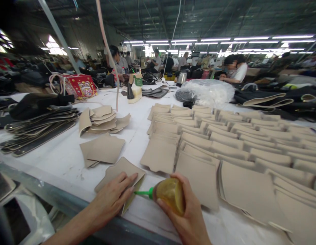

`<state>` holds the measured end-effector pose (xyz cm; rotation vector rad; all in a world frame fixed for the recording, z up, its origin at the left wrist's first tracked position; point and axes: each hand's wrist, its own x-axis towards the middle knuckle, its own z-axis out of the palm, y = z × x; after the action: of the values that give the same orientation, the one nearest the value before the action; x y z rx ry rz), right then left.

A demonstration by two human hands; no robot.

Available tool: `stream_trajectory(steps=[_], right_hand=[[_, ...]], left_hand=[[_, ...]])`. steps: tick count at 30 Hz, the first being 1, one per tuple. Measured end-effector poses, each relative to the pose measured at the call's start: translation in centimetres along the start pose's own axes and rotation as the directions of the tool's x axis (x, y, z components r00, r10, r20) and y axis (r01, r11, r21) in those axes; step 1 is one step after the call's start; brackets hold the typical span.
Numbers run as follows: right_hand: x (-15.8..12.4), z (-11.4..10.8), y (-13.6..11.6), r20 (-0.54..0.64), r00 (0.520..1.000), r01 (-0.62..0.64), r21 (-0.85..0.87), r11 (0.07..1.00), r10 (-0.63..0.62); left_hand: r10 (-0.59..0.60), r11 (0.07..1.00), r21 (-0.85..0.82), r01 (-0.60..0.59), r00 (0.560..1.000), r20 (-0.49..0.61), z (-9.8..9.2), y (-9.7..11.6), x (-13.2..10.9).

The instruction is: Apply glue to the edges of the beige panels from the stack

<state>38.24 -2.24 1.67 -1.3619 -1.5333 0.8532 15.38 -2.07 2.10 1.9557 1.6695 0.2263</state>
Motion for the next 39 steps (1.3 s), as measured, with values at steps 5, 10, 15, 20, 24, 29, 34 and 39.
stream_trajectory(steps=[5, 10, 15, 20, 24, 29, 34, 39], right_hand=[[0.6, -0.2, 0.0, -0.052, 0.998, 0.027, -0.055, 0.998, -0.030], [0.9, -0.1, 0.2, -0.102, 0.992, 0.064, -0.117, 0.991, -0.077], [0.3, 0.1, 0.0, -0.025, 1.000, 0.002, -0.001, 1.000, -0.002], [0.6, -0.1, -0.5, -0.077, 0.997, -0.035, -0.049, 0.998, 0.031], [-0.4, 0.0, -0.4, 0.041, 0.995, -0.094, 0.015, 0.995, 0.093], [-1.6, 0.4, -0.7, 0.070, 0.983, -0.177, 0.083, 0.981, 0.171], [-2.2, 0.6, -1.0, 0.044, 0.983, -0.184, 0.115, 0.976, 0.180], [-2.4, 0.3, -1.1, 0.032, 0.980, -0.201, 0.132, 0.971, 0.198]], left_hand=[[0.000, 1.000, 0.017, 0.000, 1.000, -0.012, 0.1, -0.1, 0.0], [0.002, 1.000, 0.011, -0.002, 1.000, -0.007, 0.0, 0.0, -0.1], [0.004, 1.000, -0.004, -0.004, 1.000, -0.024, 0.1, -0.1, 0.0], [0.012, 1.000, -0.005, -0.012, 0.999, -0.046, 0.2, -0.3, 0.0], [0.015, 1.000, -0.019, -0.015, 0.999, -0.042, 0.1, -0.2, -0.1], [0.004, 1.000, -0.029, -0.005, 0.999, -0.042, -0.1, -0.1, -0.2], [0.007, 0.999, -0.032, -0.008, 0.999, -0.051, 0.0, -0.2, -0.2], [-0.006, 1.000, -0.015, 0.005, 0.999, -0.050, 0.0, 0.1, -0.3]])
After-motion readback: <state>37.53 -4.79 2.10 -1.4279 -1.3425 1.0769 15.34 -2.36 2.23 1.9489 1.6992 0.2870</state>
